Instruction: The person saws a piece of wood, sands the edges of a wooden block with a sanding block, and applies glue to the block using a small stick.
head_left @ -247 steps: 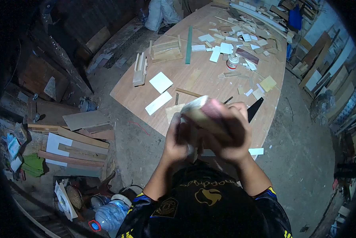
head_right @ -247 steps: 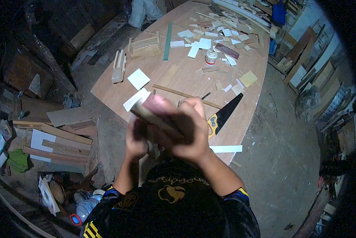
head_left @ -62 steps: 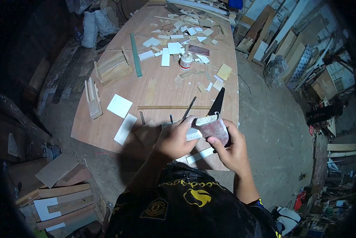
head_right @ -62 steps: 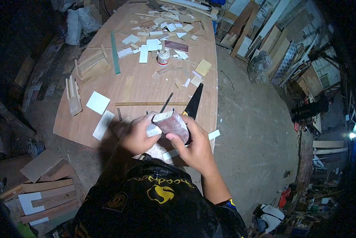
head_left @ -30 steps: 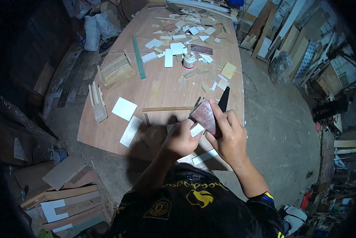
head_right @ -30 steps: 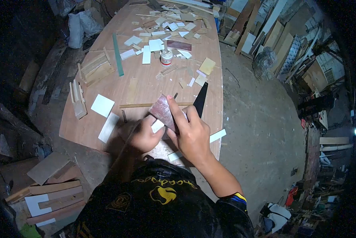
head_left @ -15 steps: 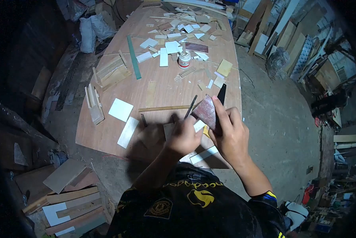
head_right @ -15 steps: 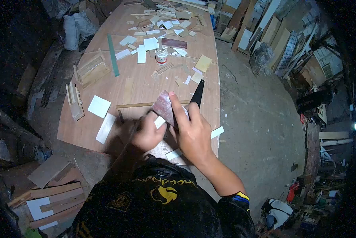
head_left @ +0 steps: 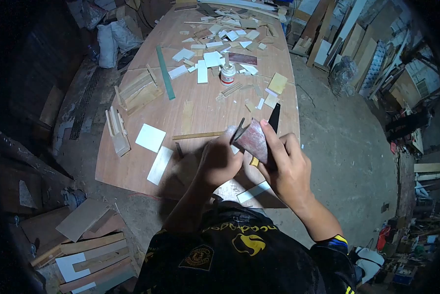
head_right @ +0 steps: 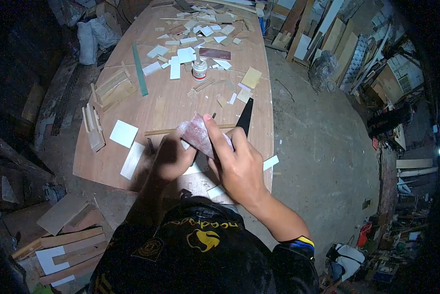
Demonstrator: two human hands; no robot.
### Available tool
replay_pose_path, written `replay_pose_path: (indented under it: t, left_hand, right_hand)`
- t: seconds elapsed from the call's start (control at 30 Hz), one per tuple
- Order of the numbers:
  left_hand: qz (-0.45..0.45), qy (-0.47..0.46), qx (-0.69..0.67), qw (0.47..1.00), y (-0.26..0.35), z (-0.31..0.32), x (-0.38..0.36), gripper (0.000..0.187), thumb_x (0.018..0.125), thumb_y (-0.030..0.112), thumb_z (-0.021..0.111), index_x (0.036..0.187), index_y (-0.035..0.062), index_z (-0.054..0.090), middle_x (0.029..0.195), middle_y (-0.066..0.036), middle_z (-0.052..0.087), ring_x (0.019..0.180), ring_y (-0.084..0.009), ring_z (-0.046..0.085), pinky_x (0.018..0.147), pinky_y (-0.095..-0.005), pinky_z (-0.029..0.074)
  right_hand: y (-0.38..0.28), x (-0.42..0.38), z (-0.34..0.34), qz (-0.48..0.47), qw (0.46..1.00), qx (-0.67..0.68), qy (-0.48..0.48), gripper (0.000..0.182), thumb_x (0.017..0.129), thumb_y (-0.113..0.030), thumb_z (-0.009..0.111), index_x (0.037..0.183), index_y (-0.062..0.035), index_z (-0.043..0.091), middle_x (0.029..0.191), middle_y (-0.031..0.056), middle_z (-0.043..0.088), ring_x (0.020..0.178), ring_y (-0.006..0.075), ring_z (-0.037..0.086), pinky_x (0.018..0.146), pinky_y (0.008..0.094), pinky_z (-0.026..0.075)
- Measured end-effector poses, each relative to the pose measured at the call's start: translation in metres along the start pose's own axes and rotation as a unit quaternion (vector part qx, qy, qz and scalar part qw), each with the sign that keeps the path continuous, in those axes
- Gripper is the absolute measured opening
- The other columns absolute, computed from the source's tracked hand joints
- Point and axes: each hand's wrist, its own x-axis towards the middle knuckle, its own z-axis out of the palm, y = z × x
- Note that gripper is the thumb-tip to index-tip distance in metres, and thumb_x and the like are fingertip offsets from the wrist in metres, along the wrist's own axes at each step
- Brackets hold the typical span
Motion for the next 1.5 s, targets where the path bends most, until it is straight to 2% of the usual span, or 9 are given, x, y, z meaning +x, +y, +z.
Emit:
replay_pose_path:
  t: [0.2, 0.27, 0.4, 0.53, 0.73, 0.87, 1.0, 1.33, 1.5]
  left_hand:
    - [0.024, -0.081, -0.042, 0.996, -0.011, 0.026, -0.015, 0.032, 0.079, 0.011, 0.066, 0.108, 0.0011, 0.056, 0.092, -0.024, 0.064, 0.087, -0.0431, 0.062, 0.077, -0.0471, 0.051]
    - [0.089, 0.080, -0.088, 0.989, -0.038, 0.036, -0.015, 0.023, 0.087, 0.009, 0.064, 0.105, 0.0006, 0.055, 0.096, -0.018, 0.063, 0.091, -0.0327, 0.064, 0.079, -0.0371, 0.049]
    - [0.110, 0.066, -0.021, 0.992, -0.003, -0.008, -0.012, 0.041, 0.088, 0.008, 0.063, 0.125, 0.0015, 0.046, 0.110, -0.014, 0.061, 0.101, -0.0238, 0.060, 0.088, -0.0353, 0.046]
    - [0.204, 0.032, -0.120, 0.971, 0.012, -0.021, -0.001, 0.059, 0.082, 0.004, 0.069, 0.131, -0.0019, 0.036, 0.125, -0.025, 0.051, 0.109, -0.0399, 0.056, 0.093, -0.0419, 0.046]
    - [0.160, 0.007, -0.062, 0.985, 0.005, -0.014, -0.006, 0.059, 0.076, 0.014, 0.078, 0.123, 0.0028, 0.045, 0.112, -0.023, 0.059, 0.096, -0.0354, 0.064, 0.079, -0.0419, 0.052]
    - [0.212, 0.049, -0.064, 0.974, -0.001, -0.005, -0.003, 0.065, 0.067, 0.020, 0.085, 0.118, 0.0050, 0.047, 0.091, -0.018, 0.066, 0.079, -0.0337, 0.069, 0.063, -0.0421, 0.054]
    - [0.219, 0.040, -0.031, 0.974, 0.001, -0.010, -0.004, 0.069, 0.064, 0.022, 0.087, 0.117, 0.0053, 0.046, 0.089, -0.019, 0.066, 0.074, -0.0327, 0.069, 0.060, -0.0400, 0.054]
    - [0.185, -0.034, -0.105, 0.977, 0.006, -0.006, -0.010, 0.060, 0.074, 0.022, 0.082, 0.114, 0.0050, 0.041, 0.093, -0.018, 0.064, 0.077, -0.0277, 0.069, 0.062, -0.0361, 0.054]
    - [0.133, -0.049, -0.120, 0.983, 0.010, -0.003, -0.014, 0.050, 0.082, 0.015, 0.075, 0.116, 0.0056, 0.039, 0.093, -0.019, 0.064, 0.075, -0.0276, 0.069, 0.066, -0.0338, 0.054]
  right_hand:
    - [0.020, 0.017, 0.001, 0.051, 0.997, -0.010, 0.058, 0.084, 0.060, -0.003, 0.079, 0.137, -0.0154, 0.050, 0.083, 0.0104, 0.048, 0.070, 0.0256, 0.057, 0.062, 0.0383, 0.050]
    - [0.028, 0.016, -0.015, 0.033, 0.995, 0.048, 0.081, 0.083, 0.060, -0.001, 0.077, 0.138, -0.0123, 0.049, 0.093, 0.0127, 0.054, 0.082, 0.0287, 0.060, 0.073, 0.0363, 0.050]
    - [0.029, 0.004, -0.014, 0.091, 0.983, 0.146, 0.067, 0.084, 0.062, -0.004, 0.081, 0.138, -0.0046, 0.045, 0.109, 0.0136, 0.059, 0.099, 0.0238, 0.062, 0.087, 0.0314, 0.047]
    - [0.037, -0.007, -0.001, 0.181, 0.908, 0.376, 0.035, 0.082, 0.069, -0.014, 0.086, 0.135, 0.0071, 0.040, 0.123, 0.0142, 0.056, 0.114, 0.0183, 0.055, 0.097, 0.0330, 0.043]
    - [0.033, -0.006, 0.012, 0.175, 0.928, 0.320, 0.079, 0.092, 0.064, -0.018, 0.089, 0.138, 0.0045, 0.039, 0.125, 0.0170, 0.056, 0.115, 0.0216, 0.056, 0.098, 0.0349, 0.044]
    - [0.021, 0.000, -0.005, 0.124, 0.982, 0.135, 0.041, 0.092, 0.060, -0.026, 0.089, 0.138, -0.0040, 0.046, 0.111, 0.0169, 0.060, 0.095, 0.0262, 0.061, 0.083, 0.0355, 0.048]
    - [0.022, -0.001, -0.012, 0.053, 0.987, 0.151, -0.001, 0.091, 0.059, -0.032, 0.087, 0.138, -0.0079, 0.049, 0.095, 0.0153, 0.062, 0.077, 0.0267, 0.061, 0.071, 0.0360, 0.049]
    - [0.042, -0.020, -0.012, 0.114, 0.943, 0.314, 0.006, 0.067, 0.076, -0.011, 0.077, 0.136, -0.0016, 0.049, 0.120, 0.0193, 0.064, 0.107, 0.0227, 0.064, 0.090, 0.0320, 0.048]
    - [0.040, -0.019, -0.004, 0.090, 0.938, 0.331, 0.044, 0.062, 0.083, -0.008, 0.070, 0.139, 0.0000, 0.045, 0.120, 0.0165, 0.063, 0.105, 0.0224, 0.063, 0.093, 0.0328, 0.046]
